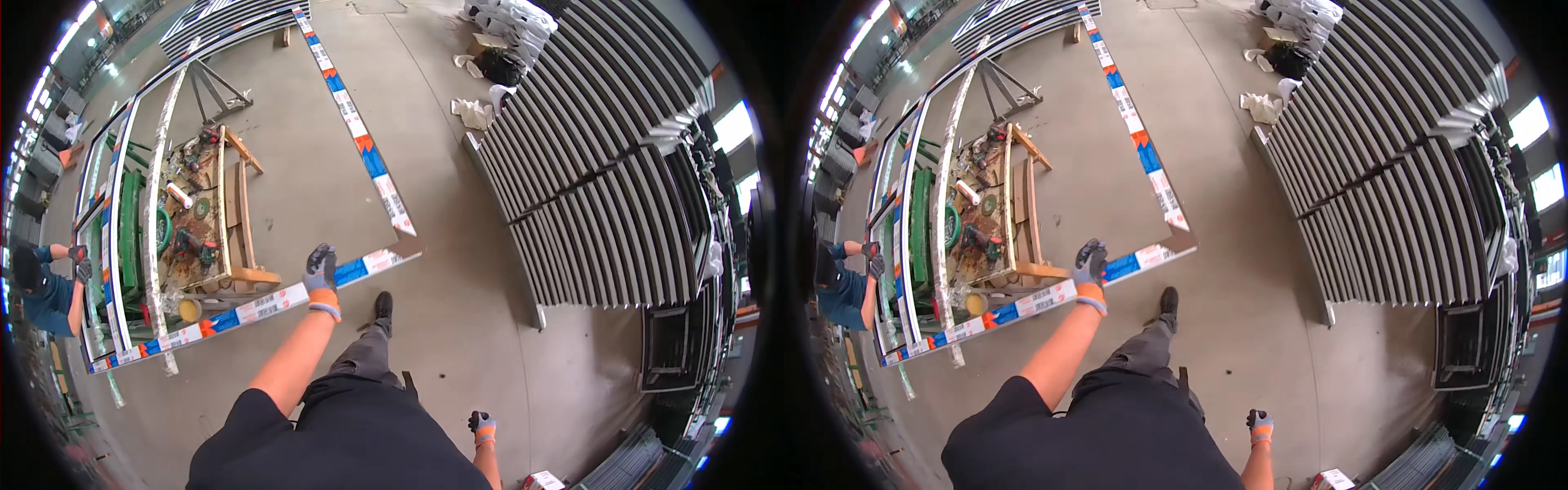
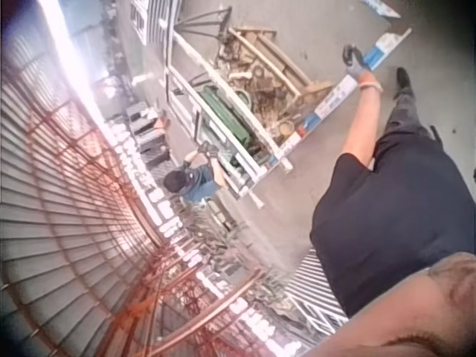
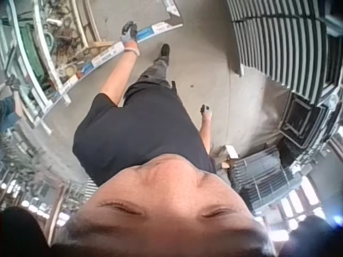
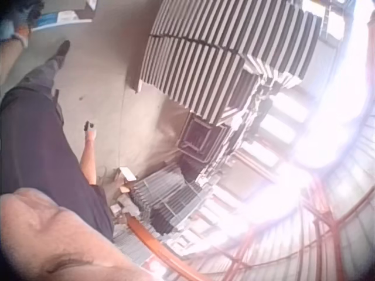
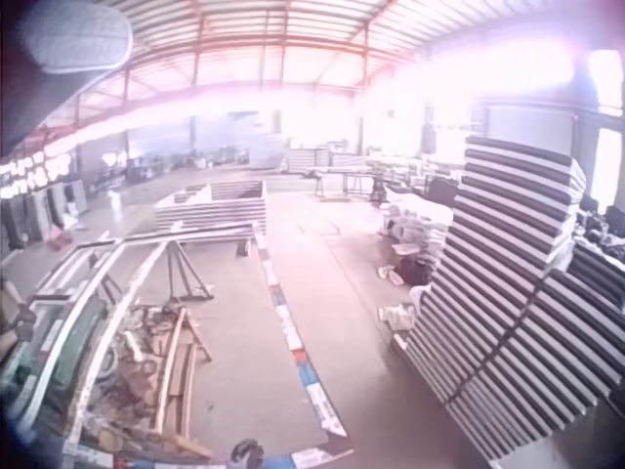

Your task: Assembling, drilling, and stacking metal window frames in a fabrication environment.

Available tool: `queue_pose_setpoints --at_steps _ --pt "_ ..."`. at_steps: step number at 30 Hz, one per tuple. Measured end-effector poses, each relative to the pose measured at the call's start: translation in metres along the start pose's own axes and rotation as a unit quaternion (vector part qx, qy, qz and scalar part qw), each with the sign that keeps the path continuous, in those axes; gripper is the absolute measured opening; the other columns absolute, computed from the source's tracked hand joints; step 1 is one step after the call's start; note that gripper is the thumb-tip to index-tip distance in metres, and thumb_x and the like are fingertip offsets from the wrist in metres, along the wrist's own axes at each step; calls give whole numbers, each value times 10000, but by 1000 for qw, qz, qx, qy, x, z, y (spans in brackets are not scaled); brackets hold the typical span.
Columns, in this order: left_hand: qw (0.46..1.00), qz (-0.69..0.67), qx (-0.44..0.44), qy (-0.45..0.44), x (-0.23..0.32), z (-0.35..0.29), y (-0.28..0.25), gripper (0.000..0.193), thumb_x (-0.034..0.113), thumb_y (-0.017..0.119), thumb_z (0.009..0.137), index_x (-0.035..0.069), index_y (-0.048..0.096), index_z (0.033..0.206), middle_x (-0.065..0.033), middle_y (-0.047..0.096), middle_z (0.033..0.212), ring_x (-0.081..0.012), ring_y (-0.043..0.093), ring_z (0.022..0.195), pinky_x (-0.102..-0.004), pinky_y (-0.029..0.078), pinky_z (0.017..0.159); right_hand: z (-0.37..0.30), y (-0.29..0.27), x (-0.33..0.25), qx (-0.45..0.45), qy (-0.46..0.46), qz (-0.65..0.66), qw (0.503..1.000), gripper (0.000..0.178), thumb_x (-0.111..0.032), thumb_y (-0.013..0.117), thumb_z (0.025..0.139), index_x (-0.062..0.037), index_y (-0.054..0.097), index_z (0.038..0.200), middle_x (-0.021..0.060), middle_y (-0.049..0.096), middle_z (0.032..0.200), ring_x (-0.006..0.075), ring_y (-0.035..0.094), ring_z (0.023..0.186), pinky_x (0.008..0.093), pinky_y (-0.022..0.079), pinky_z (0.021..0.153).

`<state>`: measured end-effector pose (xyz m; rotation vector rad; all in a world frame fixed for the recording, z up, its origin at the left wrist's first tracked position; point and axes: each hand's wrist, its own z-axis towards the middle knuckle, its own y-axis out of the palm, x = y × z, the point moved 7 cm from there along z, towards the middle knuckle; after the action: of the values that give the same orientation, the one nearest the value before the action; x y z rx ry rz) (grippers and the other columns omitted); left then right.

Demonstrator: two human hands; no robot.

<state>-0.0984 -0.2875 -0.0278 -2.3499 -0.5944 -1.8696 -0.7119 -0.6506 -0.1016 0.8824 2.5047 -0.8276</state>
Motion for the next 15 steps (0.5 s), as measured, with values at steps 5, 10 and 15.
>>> queue_pose_setpoints --at_steps 5,10,15 --pt "993 -1 8 -121 -27 33 132 303 111 718 860 37 659 1148 -35 690 990 -108 635 836 -259 529 791 17 -12 -53 -17 15 42 999 168 -197 691 834 -35 659 867 75 659 676 143 585 512 265 421 458" --pt "994 94 57 -16 -79 138 198 399 136 747 827 20 620 1187 -95 704 1050 -218 679 894 -339 536 831 49 -51 -81 69 36 58 995 140 -183 667 838 -49 639 868 97 648 674 178 581 483 292 413 415" --pt "943 306 133 7 -69 180 247 351 113 738 823 14 669 1152 -92 726 950 -167 663 792 -313 537 773 58 -74 -69 75 93 -1 993 89 -171 625 848 -93 583 837 123 620 655 271 569 467 358 415 404"
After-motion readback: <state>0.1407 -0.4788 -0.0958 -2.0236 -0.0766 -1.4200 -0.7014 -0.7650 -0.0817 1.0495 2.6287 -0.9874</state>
